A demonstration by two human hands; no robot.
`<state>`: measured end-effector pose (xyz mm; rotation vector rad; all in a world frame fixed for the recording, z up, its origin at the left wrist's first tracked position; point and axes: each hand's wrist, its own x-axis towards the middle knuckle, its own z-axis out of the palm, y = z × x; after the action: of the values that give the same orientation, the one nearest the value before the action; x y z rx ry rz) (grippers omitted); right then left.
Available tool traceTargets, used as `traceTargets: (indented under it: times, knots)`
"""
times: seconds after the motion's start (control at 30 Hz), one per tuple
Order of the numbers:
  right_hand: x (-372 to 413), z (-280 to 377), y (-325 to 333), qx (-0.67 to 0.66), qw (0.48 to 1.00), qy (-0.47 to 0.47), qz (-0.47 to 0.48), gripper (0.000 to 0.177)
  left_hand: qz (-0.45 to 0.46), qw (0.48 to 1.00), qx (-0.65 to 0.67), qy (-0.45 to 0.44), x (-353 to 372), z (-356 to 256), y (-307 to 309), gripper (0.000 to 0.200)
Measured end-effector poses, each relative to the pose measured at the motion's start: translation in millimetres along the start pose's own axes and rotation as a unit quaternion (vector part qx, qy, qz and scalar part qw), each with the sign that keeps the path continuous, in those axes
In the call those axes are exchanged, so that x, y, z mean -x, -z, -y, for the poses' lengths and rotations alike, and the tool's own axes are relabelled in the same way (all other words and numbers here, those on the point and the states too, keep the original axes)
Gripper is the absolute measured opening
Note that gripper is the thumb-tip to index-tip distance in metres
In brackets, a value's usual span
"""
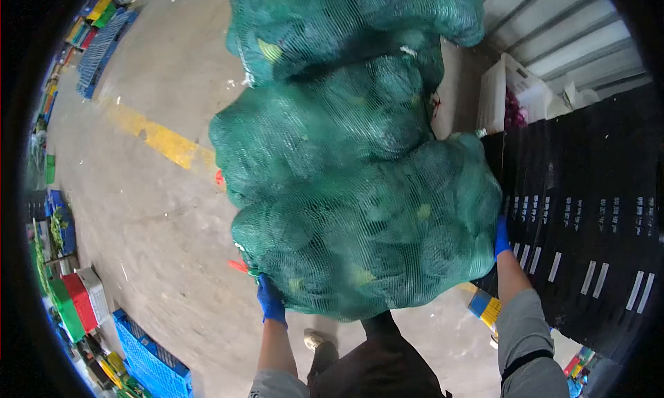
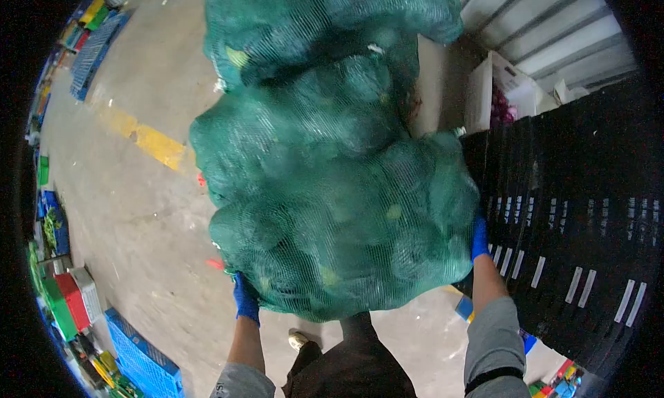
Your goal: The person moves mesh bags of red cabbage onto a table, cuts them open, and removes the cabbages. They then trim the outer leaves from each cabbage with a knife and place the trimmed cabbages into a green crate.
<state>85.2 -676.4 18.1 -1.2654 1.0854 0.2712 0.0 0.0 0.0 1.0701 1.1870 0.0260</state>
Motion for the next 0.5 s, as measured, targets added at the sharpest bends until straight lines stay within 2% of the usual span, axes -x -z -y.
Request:
traceTargets:
  times: [0.07, 0.1, 0.13, 0.17, 0.2, 0.23, 0.27, 0.3, 0.33, 0.37, 0.4, 0.43, 0.5]
  knots:
    - [-36, -21, 23, -0.037, 0.991, 0.127, 0.014, 0.039, 0.014, 0.999, -0.021, 0.02, 19, 4, -20, 0.032]
    - [17, -11, -38, -0.062, 0.978, 0.195, 0.024, 0.037, 0.066, 0.998, 0.001, -0.011, 19, -20, 4, 0.031]
    - [82, 2, -69, -0.066, 0.969, 0.238, 0.016, 0.035, 0.031, 0.999, 0.001, 0.02, 44, -20, 9, 0.034]
    - [24, -53, -5, -0.001, 0.953, 0.3, -0.038, 0.032, 0.03, 0.999, -0.028, 0.029, 47, -7, 30, 0.035]
    - [87, -39, -34, 0.156, 0.92, 0.322, -0.156, 0.035, 0.028, 0.992, -0.111, 0.051, 77, -16, 44, 0.044]
    - [117, -32, -44, 0.138, 0.918, 0.336, -0.16, 0.035, -0.012, 0.993, -0.099, 0.07, 113, -42, 29, 0.054]
    - [144, -31, -42, 0.256, 0.88, 0.359, -0.179, 0.033, 0.046, 0.999, -0.014, 0.007, 109, -24, 45, 0.057]
    - [174, -37, -39, 0.374, 0.829, 0.364, -0.201, 0.033, 0.062, 0.994, -0.063, 0.068, 128, -44, 54, 0.055]
    - [201, -41, -47, 0.357, 0.833, 0.363, -0.219, 0.033, 0.054, 0.994, -0.071, 0.065, 136, -51, 65, 0.048]
    - [224, -36, -56, 0.355, 0.839, 0.364, -0.192, 0.029, 0.121, 0.991, 0.0, 0.06, 152, -62, 79, 0.04]
    - [253, -38, -60, 0.358, 0.847, 0.356, -0.166, 0.025, 0.15, 0.986, -0.02, 0.066, 166, -79, 92, 0.038]
    - [288, -47, -63, 0.351, 0.853, 0.339, -0.185, 0.025, 0.174, 0.981, -0.044, 0.074, 179, -94, 111, 0.036]
    - [337, -38, -83, 0.377, 0.845, 0.358, -0.123, 0.025, 0.172, 0.977, -0.106, 0.071, 205, -126, 133, 0.036]
